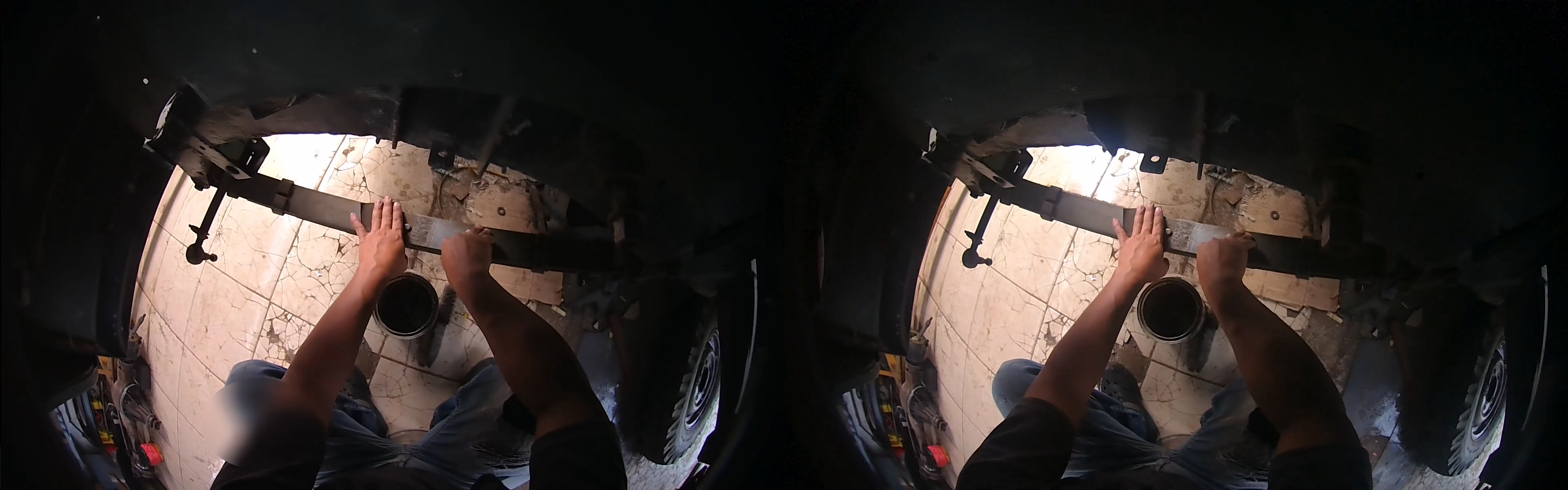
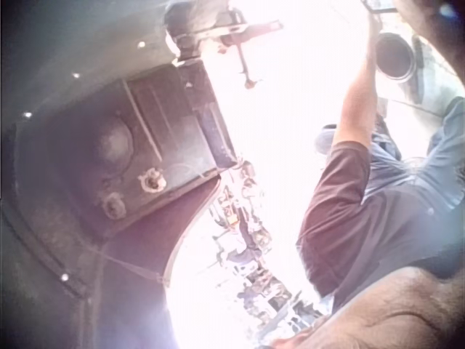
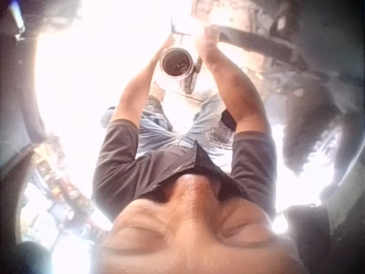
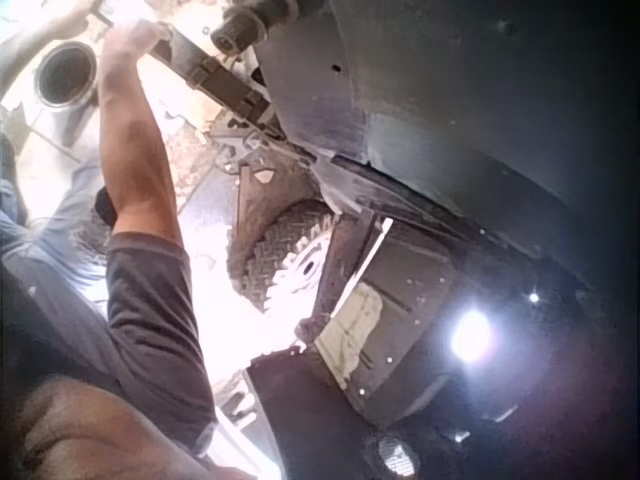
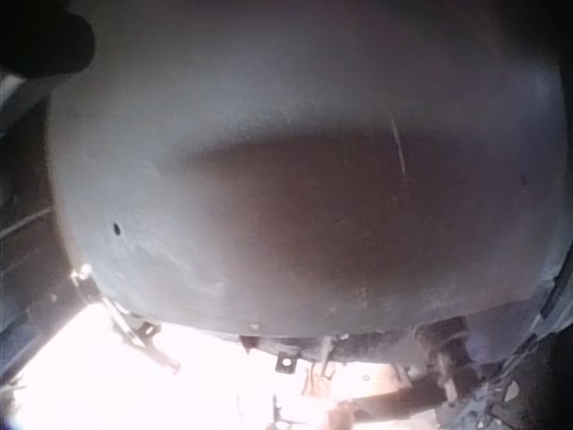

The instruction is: The person scrubs a metal bar under a vehicle with a sanding block, moving back and forth along its length. The person continues scrubbing the same bar repeatedly.

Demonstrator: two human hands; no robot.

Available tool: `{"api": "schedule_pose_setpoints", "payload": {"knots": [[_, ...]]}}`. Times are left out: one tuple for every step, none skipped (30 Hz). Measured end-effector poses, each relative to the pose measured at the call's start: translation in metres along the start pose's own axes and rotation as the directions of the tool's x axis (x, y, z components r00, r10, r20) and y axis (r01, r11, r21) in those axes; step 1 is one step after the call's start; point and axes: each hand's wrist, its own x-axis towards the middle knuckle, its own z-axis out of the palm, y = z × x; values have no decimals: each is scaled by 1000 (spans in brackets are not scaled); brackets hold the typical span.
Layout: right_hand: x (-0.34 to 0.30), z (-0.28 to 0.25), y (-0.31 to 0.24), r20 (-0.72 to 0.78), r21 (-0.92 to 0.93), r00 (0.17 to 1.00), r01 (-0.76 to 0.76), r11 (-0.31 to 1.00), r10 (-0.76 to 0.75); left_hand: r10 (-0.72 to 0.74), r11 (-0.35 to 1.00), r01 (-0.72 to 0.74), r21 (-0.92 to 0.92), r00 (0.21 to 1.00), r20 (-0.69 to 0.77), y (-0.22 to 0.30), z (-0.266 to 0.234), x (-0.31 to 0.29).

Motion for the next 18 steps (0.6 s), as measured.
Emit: {"api": "schedule_pose_setpoints", "payload": {"knots": [[0, 0, 0, 11, 22, 1000, 15, 1000, -16, -26, 1000, 25, 18, 1000, 17, -4, -1, 7], [1, -1, -1, 21, 45, 999, 31, 998, -32, -48, 998, 48, 33, 999, 9, -5, -1, 7], [1, 2, 1, 11, 40, 1000, 26, 999, -26, -61, 997, 61, 42, 998, 3, 1, -1, 6], [2, 4, 2, 1, 35, 1000, 22, 999, -22, -75, 996, 75, 51, 997, -2, 7, 0, 4], [3, 5, 3, -9, 31, 1000, 18, 999, -18, -73, 997, 72, 28, 997, 13, 11, 0, -3], [2, 7, 1, -19, 24, 1000, 16, 1000, -15, -82, 996, 82, 19, 997, -14, 15, 8, -12], [2, 8, 2, -25, 11, 1000, 9, 1000, -9, -86, 996, 86, 4, 996, -38, 22, 18, -21], [1, 9, 2, -31, -2, 1000, 3, 1000, -3, -90, 996, 89, -11, 994, -62, 27, 28, -29], [1, 6, 2, -19, 5, 1000, 4, 1000, -4, -79, 997, 81, 8, 988, -130, 29, 31, -34], [0, 3, 2, -6, 12, 1000, 4, 1000, -4, -83, 996, 85, 13, 991, -101, 28, 31, -34], [0, 2, 2, 6, 17, 1000, 4, 1000, -4, -86, 996, 87, 17, 994, -72, 27, 31, -32], [0, 3, 4, -3, 6, 1000, -1, 1000, 1, -84, 996, 84, 18, 995, -47, 29, 25, -27], [0, 3, 4, -15, 1, 1000, -4, 1000, 4, -78, 996, 79, 41, 997, -22, 24, 20, -19], [0, 4, 4, -11, 7, 1000, 0, 1000, 0, -73, 995, 72, 63, 997, 4, 17, 15, -8], [1, 4, 4, -9, 16, 1000, 6, 1000, -6, -71, 994, 68, 88, 997, 25, 12, 8, 0], [2, 3, 4, 9, 37, 1000, 19, 999, -19, -82, 994, 79, 75, 996, 45, 10, 3, 4], [4, 2, 3, 46, 56, 998, 28, 998, -31, -94, 994, 90, 62, 993, 66, 10, -3, 7], [4, -3, 4, 86, 74, 995, 37, 997, -43, -106, 994, 102, 46, 990, 91, 9, -4, 8]]}}
